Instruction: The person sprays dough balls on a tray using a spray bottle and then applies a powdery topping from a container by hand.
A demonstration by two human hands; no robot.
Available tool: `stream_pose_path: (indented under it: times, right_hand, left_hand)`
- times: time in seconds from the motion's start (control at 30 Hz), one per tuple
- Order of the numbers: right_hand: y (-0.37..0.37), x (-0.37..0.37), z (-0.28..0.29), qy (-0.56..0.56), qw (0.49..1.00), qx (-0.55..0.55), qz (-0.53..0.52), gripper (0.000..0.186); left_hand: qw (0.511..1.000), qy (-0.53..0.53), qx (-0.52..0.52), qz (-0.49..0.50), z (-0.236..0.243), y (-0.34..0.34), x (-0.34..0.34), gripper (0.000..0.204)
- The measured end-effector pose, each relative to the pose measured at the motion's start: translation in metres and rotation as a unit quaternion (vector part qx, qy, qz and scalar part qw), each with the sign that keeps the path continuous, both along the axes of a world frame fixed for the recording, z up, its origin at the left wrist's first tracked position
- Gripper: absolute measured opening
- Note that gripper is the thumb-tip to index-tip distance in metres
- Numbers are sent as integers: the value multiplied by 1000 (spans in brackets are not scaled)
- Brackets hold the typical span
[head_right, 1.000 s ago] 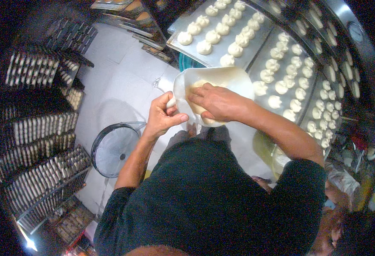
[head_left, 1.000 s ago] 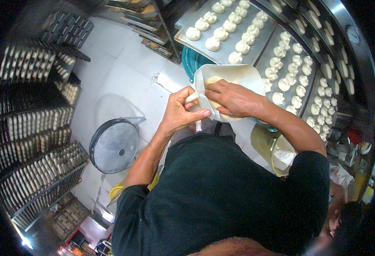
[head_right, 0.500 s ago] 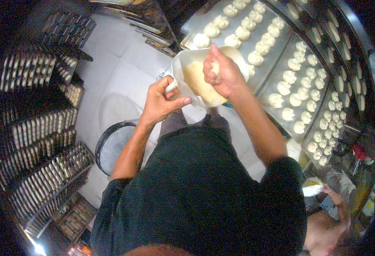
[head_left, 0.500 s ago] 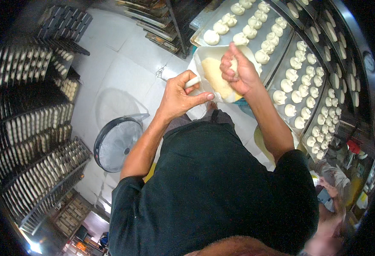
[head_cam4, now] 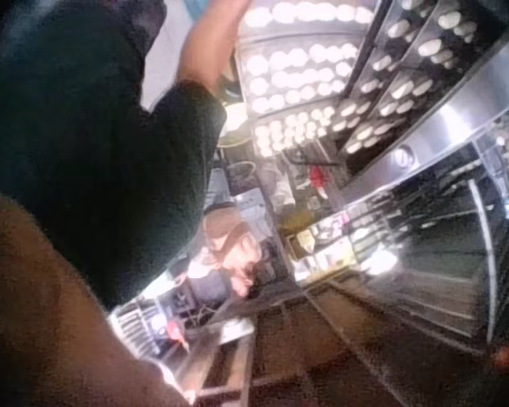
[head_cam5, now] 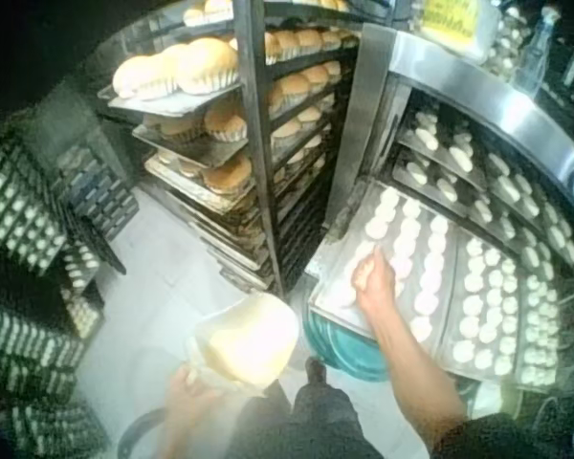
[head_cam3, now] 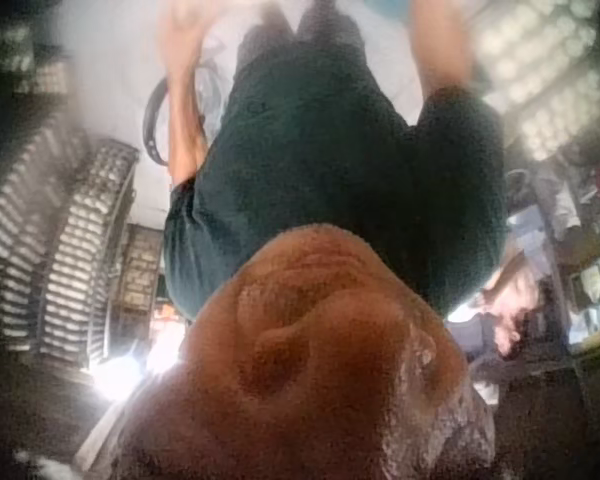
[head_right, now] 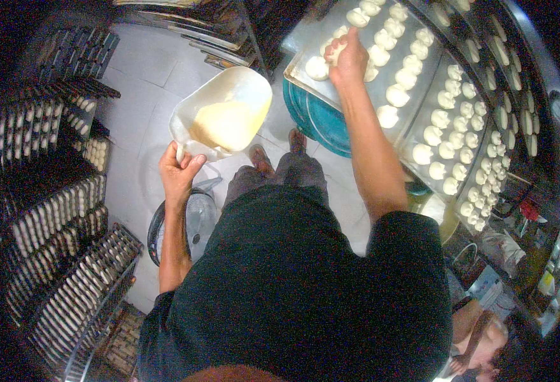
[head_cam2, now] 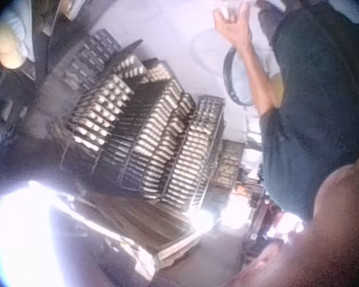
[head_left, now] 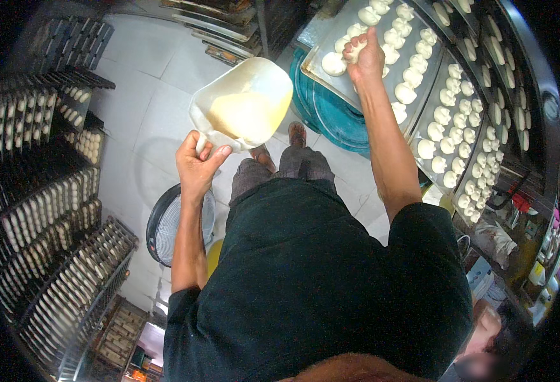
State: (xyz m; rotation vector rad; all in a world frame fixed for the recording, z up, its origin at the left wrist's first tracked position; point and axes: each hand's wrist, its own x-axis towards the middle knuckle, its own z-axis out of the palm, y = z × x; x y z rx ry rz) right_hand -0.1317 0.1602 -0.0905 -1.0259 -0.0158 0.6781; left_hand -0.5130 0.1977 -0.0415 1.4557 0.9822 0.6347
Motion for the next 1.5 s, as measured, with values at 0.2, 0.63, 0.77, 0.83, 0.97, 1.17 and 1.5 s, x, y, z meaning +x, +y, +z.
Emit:
stream_pose_path:
  times: [0.2,0.63,0.77,0.83,0.97,1.17,1.5]
  right_hand:
    - [1,15,-9,16,1000,17,10,35]
    - [15,66,-2,-33,999,-28,-8,34]
    - [23,79,0,-58,997,1,-50,35]
    - [34,83,6,-40,994,26,-101,36]
    - [41,99,0,-35,994,1,-102,35]
    - [38,135,-3,-89,995,0,-55,35]
    - [57,190,-19,-83,993,11,-88,38]
  left_hand:
    - [999,-12,-18,31,-8,7,-1,25]
    - [999,-17,-38,32,-11,12,35,25]
    - [997,-26,-50,44,-8,10,48,24]
    - [998,-17,-47,41,-9,10,52,24]
    - [999,7,-27,25,-17,11,53,24]
    - [998,-7,-31,50,-13,9,61,24]
    - [997,11,-55,62,-14,9,69,26]
